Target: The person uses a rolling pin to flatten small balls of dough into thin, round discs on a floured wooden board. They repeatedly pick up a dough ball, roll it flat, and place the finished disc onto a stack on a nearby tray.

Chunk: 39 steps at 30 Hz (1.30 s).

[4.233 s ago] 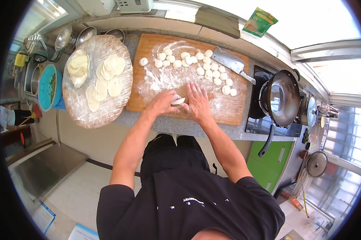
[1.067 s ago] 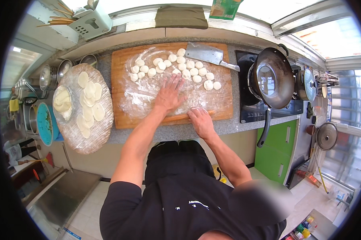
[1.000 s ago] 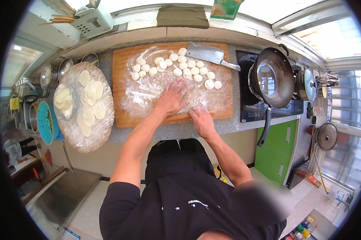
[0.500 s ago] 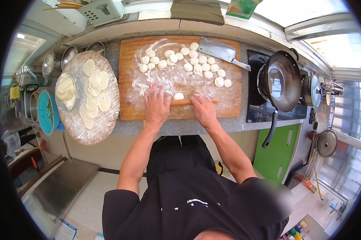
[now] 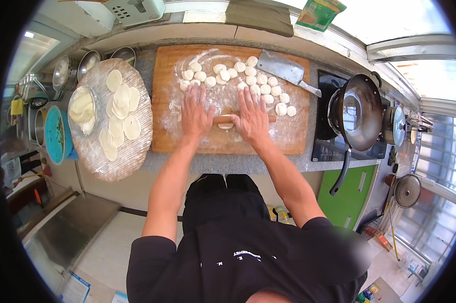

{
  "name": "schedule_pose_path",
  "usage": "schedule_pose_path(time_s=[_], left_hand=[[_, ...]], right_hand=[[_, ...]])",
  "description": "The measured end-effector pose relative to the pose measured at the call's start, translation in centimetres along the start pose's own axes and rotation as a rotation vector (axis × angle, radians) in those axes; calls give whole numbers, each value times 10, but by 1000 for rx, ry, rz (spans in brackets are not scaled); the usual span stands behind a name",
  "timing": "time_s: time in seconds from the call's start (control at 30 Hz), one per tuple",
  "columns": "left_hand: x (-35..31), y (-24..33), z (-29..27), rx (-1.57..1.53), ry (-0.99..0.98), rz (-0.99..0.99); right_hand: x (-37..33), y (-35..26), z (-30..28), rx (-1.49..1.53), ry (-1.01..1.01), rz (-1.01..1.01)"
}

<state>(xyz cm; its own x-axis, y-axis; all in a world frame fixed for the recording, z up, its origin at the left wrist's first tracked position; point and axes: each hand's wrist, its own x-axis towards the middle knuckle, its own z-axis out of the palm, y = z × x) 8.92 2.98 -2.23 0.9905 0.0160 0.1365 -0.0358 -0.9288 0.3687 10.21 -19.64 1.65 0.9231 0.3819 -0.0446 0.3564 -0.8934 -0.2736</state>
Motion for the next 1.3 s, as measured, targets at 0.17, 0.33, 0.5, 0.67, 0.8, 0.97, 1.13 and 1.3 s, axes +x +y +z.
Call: schedule_pose_path(time_s=[0.17, 0.33, 0.5, 0.67, 0.8, 0.97, 1.13, 1.3], left_hand=[[-41, 21, -47, -8, -350, 186], [-35, 33, -43, -312, -355, 388], [-27, 32, -19, -381, -312, 371], [-37, 28, -9, -694, -302, -383], [-53, 25, -34, -488, -307, -545], [-70, 15, -50, -216, -68, -351], [-75, 0, -41, -146, 63, -110], [-53, -6, -37, -23, -5, -86]], right_hand=[[-46, -3, 7, -11, -17, -56], [-49, -7, 2, 10, -27, -42], [-64, -6, -4, 86, -50, -36], [-96, 0, 15, 126, 77, -114], [-107, 2, 23, 221, 176, -161], [-91, -11, 2, 225, 153, -158], [-84, -33, 11, 231, 86, -123], [-81, -62, 23, 63, 12, -23]])
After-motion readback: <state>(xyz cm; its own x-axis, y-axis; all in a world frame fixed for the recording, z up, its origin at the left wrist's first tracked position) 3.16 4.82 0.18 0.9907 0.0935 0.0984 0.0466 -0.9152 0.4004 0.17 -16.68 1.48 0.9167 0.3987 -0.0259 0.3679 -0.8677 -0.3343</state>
